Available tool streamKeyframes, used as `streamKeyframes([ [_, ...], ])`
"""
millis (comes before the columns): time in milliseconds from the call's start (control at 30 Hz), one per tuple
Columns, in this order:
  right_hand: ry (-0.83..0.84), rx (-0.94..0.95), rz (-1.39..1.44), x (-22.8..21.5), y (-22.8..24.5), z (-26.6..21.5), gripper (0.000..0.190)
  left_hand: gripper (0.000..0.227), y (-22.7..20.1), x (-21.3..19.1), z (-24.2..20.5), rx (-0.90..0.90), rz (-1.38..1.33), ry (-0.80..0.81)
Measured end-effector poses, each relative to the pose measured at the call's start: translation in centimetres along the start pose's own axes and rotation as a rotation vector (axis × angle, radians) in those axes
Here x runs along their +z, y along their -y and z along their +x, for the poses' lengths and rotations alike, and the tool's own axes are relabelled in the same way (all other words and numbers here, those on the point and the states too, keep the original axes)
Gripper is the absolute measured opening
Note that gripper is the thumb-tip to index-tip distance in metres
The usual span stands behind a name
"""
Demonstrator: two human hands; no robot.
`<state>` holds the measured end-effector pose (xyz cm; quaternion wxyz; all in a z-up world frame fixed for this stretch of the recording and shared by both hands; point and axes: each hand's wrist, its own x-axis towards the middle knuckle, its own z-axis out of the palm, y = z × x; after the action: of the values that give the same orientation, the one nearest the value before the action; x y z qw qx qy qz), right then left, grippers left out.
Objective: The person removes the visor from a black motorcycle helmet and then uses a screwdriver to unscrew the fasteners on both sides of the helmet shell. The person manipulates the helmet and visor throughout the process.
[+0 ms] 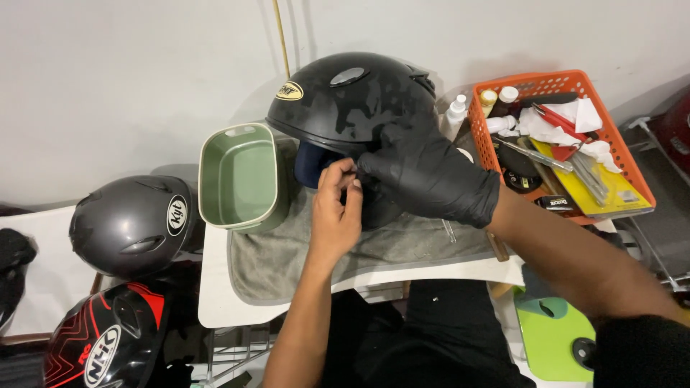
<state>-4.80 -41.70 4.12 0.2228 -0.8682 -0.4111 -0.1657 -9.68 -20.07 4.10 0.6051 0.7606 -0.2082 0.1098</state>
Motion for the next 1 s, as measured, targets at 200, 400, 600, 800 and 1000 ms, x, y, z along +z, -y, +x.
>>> streamKeyframes([
  [200,0.035,0.111,0.304,5.1,-3.7,-0.1,0.042,0.031,-0.4,-0.2,0.1,0.0,0.002,0.004],
  [400,-0.018,0.197,-0.471,-4.7,8.2,3.1,0.046,0.029,-0.5,-0.1,0.1,-0.004,0.002,0.002],
  [600,0.022,0.204,-0.496,-4.1,4.9,1.0,0.059,0.031,-0.3,0.0,0.0,-0.022,0.002,-0.019],
  [800,-0.053,0.147,-0.438,-5.3,5.9,1.1,0.057,0.048,-0.8,0.3,-0.2,-0.077,-0.035,0.014],
  [1000,-0.087,0.188,-0.33,-4.1,5.2,-0.3,0.06,0.04,-2.8,-0.3,-0.4,-0.16,-0.081,0.031],
])
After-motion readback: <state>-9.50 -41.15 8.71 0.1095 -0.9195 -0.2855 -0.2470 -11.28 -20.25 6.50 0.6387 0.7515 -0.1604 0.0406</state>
